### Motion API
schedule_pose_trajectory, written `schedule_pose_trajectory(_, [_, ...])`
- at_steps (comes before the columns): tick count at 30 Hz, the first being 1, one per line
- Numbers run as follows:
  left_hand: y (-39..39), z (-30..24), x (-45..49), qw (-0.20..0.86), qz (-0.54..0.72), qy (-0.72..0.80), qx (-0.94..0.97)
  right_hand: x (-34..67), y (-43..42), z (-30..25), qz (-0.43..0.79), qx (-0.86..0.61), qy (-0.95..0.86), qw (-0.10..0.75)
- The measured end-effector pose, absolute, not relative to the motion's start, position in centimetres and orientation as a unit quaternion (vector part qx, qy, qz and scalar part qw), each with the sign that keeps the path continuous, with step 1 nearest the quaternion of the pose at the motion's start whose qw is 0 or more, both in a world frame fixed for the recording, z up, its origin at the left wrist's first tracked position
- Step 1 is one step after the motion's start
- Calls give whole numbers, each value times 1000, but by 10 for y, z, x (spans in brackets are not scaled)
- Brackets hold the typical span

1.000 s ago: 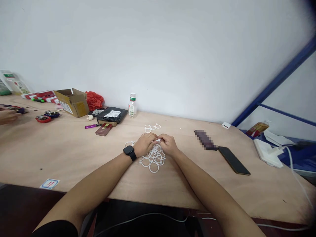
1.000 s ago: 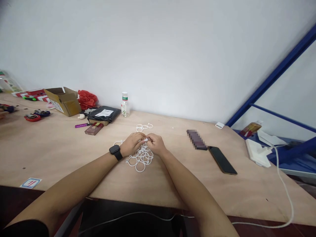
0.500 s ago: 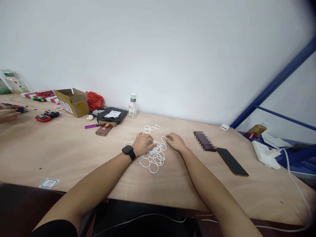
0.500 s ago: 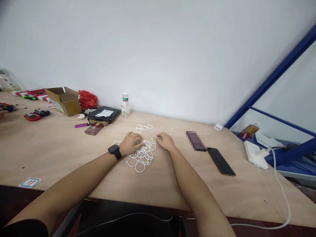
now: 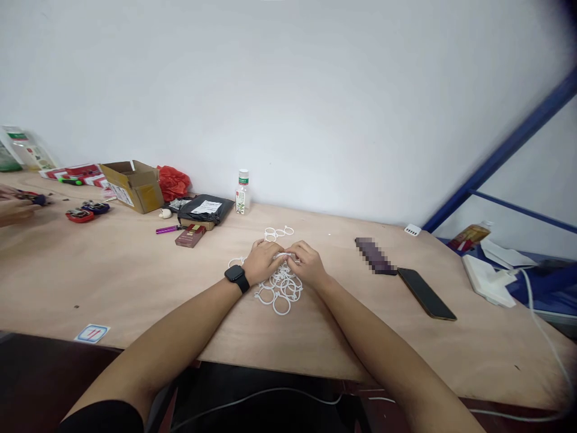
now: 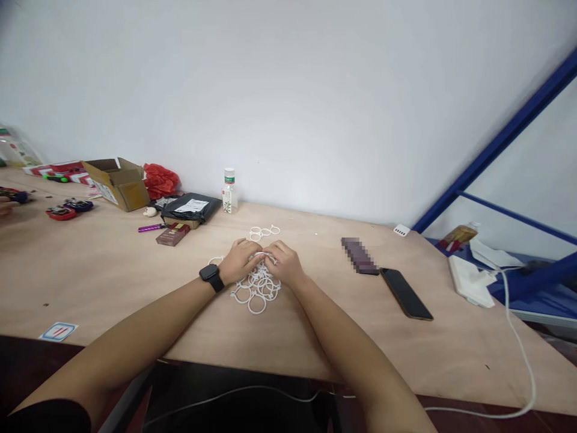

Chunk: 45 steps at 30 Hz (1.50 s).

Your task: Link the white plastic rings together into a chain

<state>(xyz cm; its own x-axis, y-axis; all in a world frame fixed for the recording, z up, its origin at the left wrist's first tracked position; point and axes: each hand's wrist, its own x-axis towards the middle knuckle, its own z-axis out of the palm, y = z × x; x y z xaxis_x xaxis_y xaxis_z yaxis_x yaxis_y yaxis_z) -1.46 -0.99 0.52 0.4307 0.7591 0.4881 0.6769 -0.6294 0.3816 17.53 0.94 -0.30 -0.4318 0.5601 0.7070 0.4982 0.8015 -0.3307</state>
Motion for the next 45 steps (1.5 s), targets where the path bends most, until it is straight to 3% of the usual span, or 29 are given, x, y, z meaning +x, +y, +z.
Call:
schedule_pose_trajectory(9, [-8, 5, -14, 46, 311, 406, 858, 182, 12, -1, 99, -300, -860, 401])
schedule_pose_trajectory(26, [-9, 1, -10, 51, 278, 373, 883, 179, 14, -5, 105, -306, -849, 417])
schedule_pose_trajectory(37, [-6, -1, -15, 54, 303, 419, 854, 186, 46, -16, 115, -411, -785, 449])
schedule_pose_trajectory(45, [-8, 0, -15, 75, 291, 416, 859, 175, 117, -26, 98, -502, -815, 274])
